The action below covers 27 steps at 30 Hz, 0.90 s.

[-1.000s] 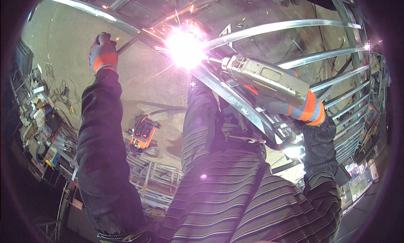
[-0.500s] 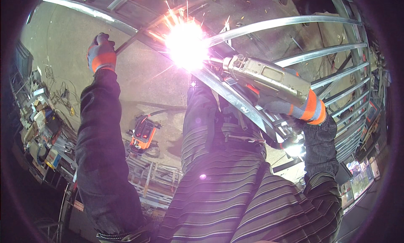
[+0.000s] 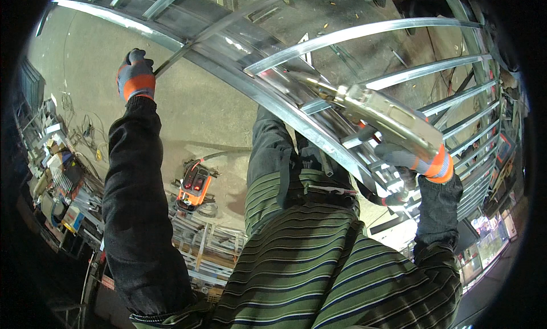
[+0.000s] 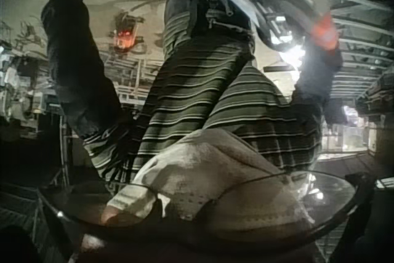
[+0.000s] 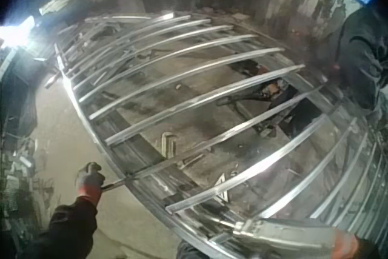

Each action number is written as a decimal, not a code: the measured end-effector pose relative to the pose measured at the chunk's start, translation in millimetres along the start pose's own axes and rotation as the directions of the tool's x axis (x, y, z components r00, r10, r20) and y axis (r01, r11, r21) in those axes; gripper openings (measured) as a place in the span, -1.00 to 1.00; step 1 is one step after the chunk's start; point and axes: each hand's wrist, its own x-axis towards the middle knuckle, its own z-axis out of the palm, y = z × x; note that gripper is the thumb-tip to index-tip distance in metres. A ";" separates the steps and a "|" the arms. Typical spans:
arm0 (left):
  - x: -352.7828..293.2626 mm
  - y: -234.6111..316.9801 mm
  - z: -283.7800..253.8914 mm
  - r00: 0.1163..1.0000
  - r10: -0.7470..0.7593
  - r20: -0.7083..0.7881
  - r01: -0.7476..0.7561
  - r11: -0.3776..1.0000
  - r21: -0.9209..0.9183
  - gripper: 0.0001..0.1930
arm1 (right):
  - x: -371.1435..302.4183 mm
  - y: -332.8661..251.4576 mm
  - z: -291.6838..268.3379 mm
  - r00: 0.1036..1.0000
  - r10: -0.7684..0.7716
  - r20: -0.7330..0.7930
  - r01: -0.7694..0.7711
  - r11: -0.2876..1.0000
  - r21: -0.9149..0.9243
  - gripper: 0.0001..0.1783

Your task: The person welds a large metal frame using a welding torch, creating bright sparks and arcs. They reposition the frame and continue welding different joints, then briefly inspect the work before moving the frame.

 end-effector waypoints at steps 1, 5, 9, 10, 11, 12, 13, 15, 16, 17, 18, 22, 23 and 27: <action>0.9 -0.8 0.1 1.000 -0.023 0.003 0.023 1.000 0.009 -0.61 | -8.4 -0.7 -0.7 0.997 0.074 -0.038 -0.073 0.997 0.041 -0.19; 4.6 -2.2 -0.4 0.999 -0.047 0.001 0.047 0.998 0.047 -0.57 | -32.4 4.0 -11.5 0.972 0.233 0.015 -0.232 0.971 -0.060 -0.14; 5.5 -1.2 -0.2 0.998 -0.065 0.017 0.066 0.997 -0.031 -0.59 | -38.5 29.5 -13.9 0.985 -0.031 0.168 0.056 0.988 -0.144 -0.11; 5.6 -0.4 -0.7 0.999 -0.024 0.024 0.024 0.999 -0.027 -0.60 | -40.7 36.2 -12.6 0.981 -0.067 0.182 0.069 0.998 -0.004 -0.11; 4.8 0.2 -0.2 0.999 -0.037 0.023 0.038 0.999 -0.024 -0.60 | -43.2 42.3 -11.1 0.985 -0.016 0.171 0.016 1.000 0.005 -0.11; 4.6 1.2 -0.5 0.998 -0.051 0.021 0.052 0.999 -0.018 -0.60 | -47.7 48.1 -6.2 0.993 -0.017 0.117 0.005 0.995 0.096 -0.21; 3.9 1.9 -0.8 0.999 -0.047 0.012 0.047 0.999 -0.008 -0.60 | -51.2 52.4 -4.8 0.995 -0.014 0.095 0.001 0.992 0.130 -0.27; 3.0 3.7 -1.3 0.999 -0.051 0.001 0.051 0.999 0.000 -0.61 | -57.2 60.1 -1.0 0.999 -0.009 0.052 -0.002 0.980 0.197 -0.38; 2.6 4.3 -1.4 0.999 -0.046 0.004 0.046 0.999 0.006 -0.62 | -57.8 63.1 -2.2 0.997 0.007 0.074 -0.017 0.990 0.137 -0.39; 2.5 4.9 -1.4 0.999 -0.039 0.009 0.039 0.999 0.012 -0.62 | -58.0 66.0 -1.3 0.997 0.017 0.070 -0.025 0.993 0.117 -0.40; 2.2 5.3 -1.3 0.999 -0.048 0.012 0.049 0.998 -0.032 -0.63 | -57.4 67.4 -2.9 0.997 0.026 0.066 -0.033 0.995 0.097 -0.41; 1.8 5.6 -1.0 0.998 -0.063 0.015 0.064 0.993 -0.099 -0.64 | -50.5 66.9 -3.7 0.997 0.020 0.079 -0.027 0.996 0.080 -0.40; 1.6 5.6 -1.2 0.999 -0.052 0.010 0.052 0.995 -0.087 -0.65 | -49.9 64.0 -3.9 0.995 0.034 0.094 -0.042 0.995 0.085 -0.39; 1.0 5.7 -1.7 0.999 -0.033 0.007 0.033 0.996 -0.079 -0.64 | -47.2 52.6 -5.5 0.994 0.030 0.105 -0.039 0.996 0.085 -0.35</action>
